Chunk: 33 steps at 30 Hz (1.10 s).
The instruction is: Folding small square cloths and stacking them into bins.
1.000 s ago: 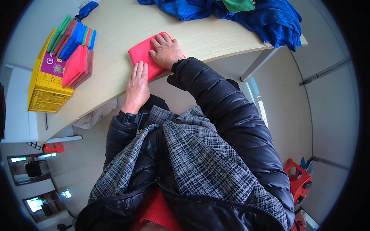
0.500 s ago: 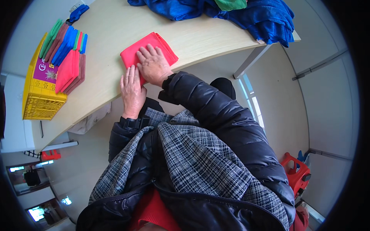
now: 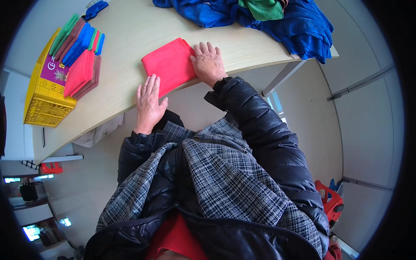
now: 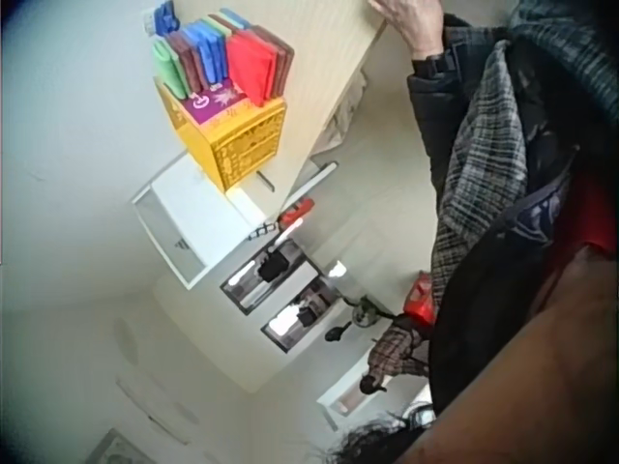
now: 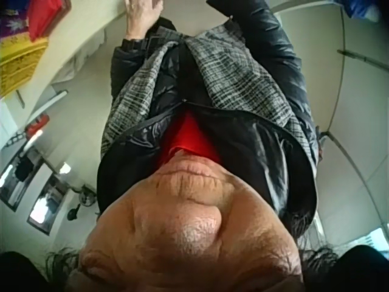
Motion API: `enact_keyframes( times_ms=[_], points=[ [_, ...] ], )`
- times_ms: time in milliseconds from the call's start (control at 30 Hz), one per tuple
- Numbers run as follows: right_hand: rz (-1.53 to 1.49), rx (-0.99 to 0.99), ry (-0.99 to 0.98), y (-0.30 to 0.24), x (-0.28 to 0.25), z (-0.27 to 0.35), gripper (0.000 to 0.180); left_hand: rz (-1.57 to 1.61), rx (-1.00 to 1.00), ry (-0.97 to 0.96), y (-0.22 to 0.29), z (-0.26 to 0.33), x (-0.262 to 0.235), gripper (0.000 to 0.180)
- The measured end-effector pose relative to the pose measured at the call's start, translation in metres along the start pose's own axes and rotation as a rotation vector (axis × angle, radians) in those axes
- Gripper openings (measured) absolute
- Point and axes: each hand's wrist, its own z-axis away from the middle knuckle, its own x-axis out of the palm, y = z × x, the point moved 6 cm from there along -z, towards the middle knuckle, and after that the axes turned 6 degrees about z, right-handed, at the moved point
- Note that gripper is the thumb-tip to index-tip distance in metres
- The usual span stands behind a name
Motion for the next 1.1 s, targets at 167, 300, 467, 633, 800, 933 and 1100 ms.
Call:
enact_keyframes(
  times_ms=[167,300,467,633,800,933,1100],
  points=[
    [-0.048,-0.174,0.119,-0.039,-0.011,-0.015,0.052,0.149,0.006,0.004,-0.021,-0.029,-0.009,0.055],
    [-0.147,-0.238,-0.044,-0.074,0.011,-0.035,0.056,0.090,0.009,0.033,-0.037,-0.066,0.019,0.054],
    [-0.069,-0.209,-0.052,-0.064,0.031,-0.037,0.059,0.031,-0.104,-0.060,-0.048,-0.078,0.045,0.057],
    [-0.056,-0.198,-0.031,-0.052,0.035,-0.039,0.060,0.054,-0.154,-0.079,-0.046,-0.073,0.046,0.060],
    [-0.111,-0.112,-0.057,-0.028,0.031,-0.041,0.059,0.080,-0.158,-0.065,-0.047,-0.071,0.045,0.061],
    [0.023,-0.088,-0.085,-0.026,0.013,-0.032,0.058,0.095,-0.166,-0.075,-0.051,-0.070,0.042,0.061],
    [0.076,-0.224,0.129,-0.066,-0.001,-0.013,0.057,0.040,-0.153,-0.058,-0.052,-0.069,0.044,0.060]
  ],
)
